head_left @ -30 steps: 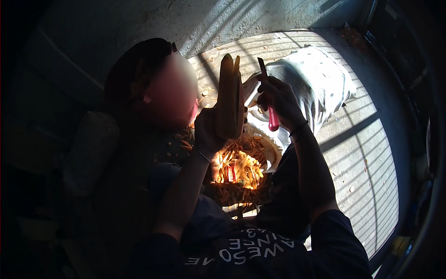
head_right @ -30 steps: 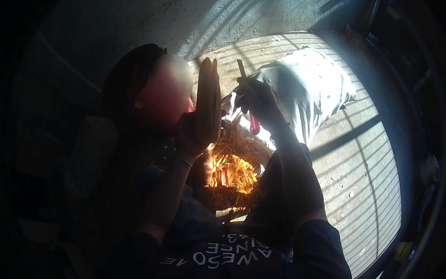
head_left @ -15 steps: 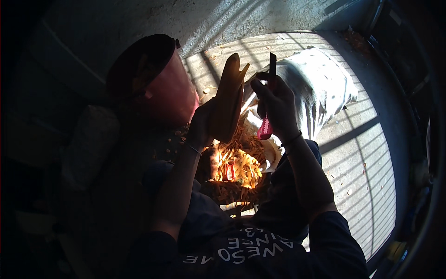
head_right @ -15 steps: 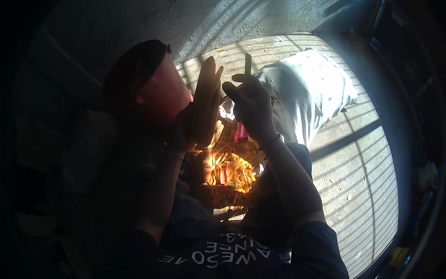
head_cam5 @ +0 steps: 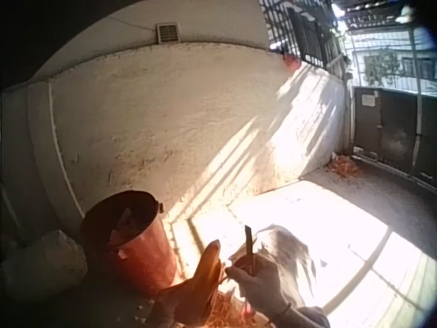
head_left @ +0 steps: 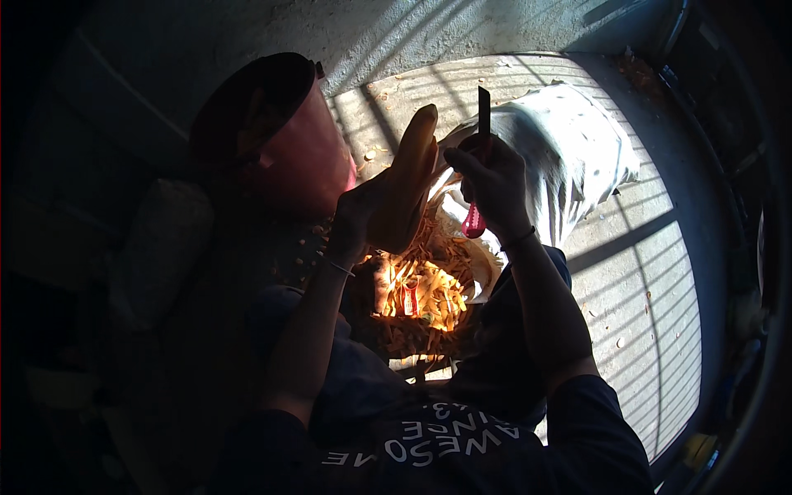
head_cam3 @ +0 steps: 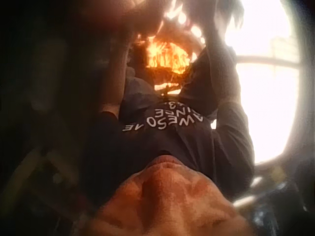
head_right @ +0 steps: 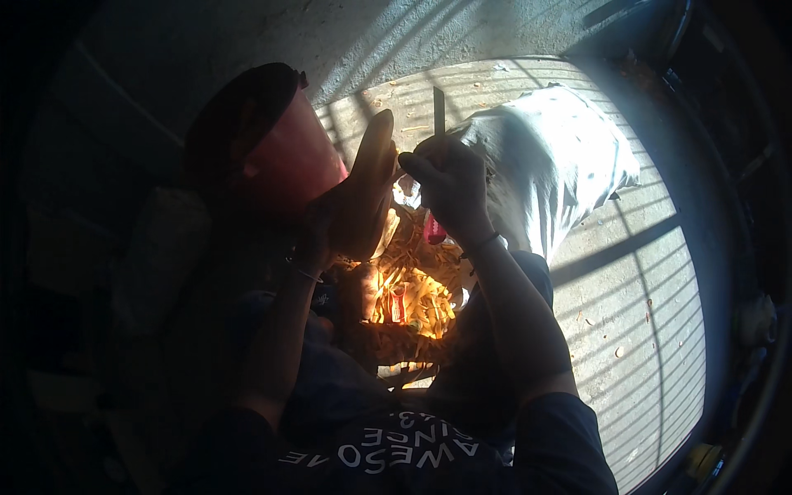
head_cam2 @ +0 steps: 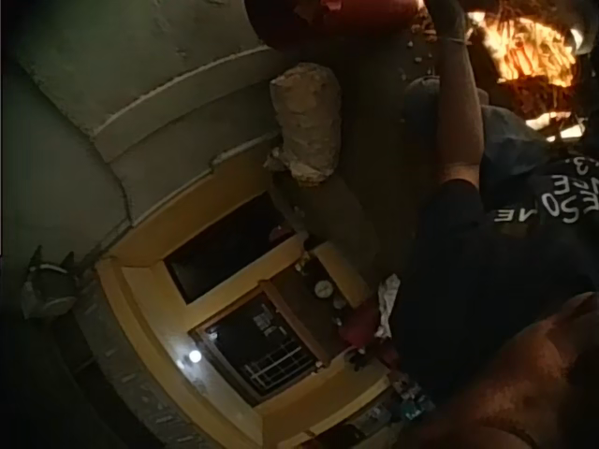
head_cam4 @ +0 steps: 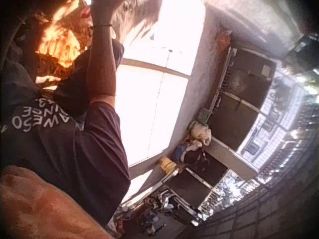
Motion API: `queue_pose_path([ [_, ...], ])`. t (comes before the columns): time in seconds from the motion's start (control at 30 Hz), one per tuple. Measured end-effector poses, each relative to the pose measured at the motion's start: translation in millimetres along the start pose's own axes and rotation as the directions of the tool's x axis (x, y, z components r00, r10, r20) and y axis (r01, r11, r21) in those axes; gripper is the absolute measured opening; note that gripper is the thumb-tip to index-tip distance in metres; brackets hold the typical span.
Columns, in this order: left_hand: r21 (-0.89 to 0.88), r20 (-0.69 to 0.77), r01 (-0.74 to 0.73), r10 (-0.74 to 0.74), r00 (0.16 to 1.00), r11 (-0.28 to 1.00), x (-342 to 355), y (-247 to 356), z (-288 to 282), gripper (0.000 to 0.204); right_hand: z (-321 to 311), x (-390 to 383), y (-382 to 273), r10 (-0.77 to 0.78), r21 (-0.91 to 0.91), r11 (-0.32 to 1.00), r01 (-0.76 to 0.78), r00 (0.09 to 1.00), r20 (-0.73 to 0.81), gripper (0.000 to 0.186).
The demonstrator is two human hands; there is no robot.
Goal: The person sits on the floor and uses a small knife to carve a piece of wood, producing wood shavings that accumulate on a white sheet beneath. The person holds the wood with the left hand and carves with the right hand, rotating the wood as needed.
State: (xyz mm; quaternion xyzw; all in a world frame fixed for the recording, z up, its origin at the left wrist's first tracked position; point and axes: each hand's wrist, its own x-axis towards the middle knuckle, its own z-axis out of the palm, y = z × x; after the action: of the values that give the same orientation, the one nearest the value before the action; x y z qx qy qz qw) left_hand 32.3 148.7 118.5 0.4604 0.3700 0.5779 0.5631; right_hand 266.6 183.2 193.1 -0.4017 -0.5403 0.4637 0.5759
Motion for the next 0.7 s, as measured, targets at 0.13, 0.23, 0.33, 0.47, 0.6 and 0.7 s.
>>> queue_pose_path([
  [0.13, 0.100, 0.027, 0.017, -0.019, 0.999, 0.995, -3.0, 21.9, 23.1, 0.037, -6.5, 0.1, 4.7, 0.012, 0.051, 0.999, -0.012, 1.000, 0.003, 0.013],
  [0.23, 0.328, 0.007, -0.059, 0.060, 0.998, 0.943, -4.2, 21.5, 26.0, 0.035, -7.2, 2.5, 11.5, -0.035, 0.038, 0.999, 0.035, 0.999, 0.019, 0.013],
  [0.33, 0.051, -0.016, 0.076, -0.076, 0.997, 0.996, 8.5, -4.2, -4.4, 0.035, 4.3, 3.7, 5.5, -0.009, 0.102, 0.995, 0.008, 1.000, 0.011, 0.014],
  [0.47, -0.315, 0.144, 0.360, -0.331, 0.933, 0.878, 8.8, 20.1, 11.0, 0.035, -2.1, 4.1, -2.7, 0.085, 0.098, 0.992, -0.081, 0.996, -0.039, 0.012],
  [0.6, -0.269, 0.096, 0.338, -0.324, 0.941, 0.902, 3.9, 27.2, 13.8, 0.033, -7.3, 5.7, 0.3, 0.095, 0.030, 0.995, -0.095, 0.995, -0.014, 0.010],
  [0.7, -0.311, 0.117, 0.388, -0.370, 0.921, 0.867, 4.3, 31.3, 5.0, 0.033, -12.2, 1.3, -2.3, 0.011, -0.101, 0.995, 0.006, 0.985, 0.172, 0.015],
])
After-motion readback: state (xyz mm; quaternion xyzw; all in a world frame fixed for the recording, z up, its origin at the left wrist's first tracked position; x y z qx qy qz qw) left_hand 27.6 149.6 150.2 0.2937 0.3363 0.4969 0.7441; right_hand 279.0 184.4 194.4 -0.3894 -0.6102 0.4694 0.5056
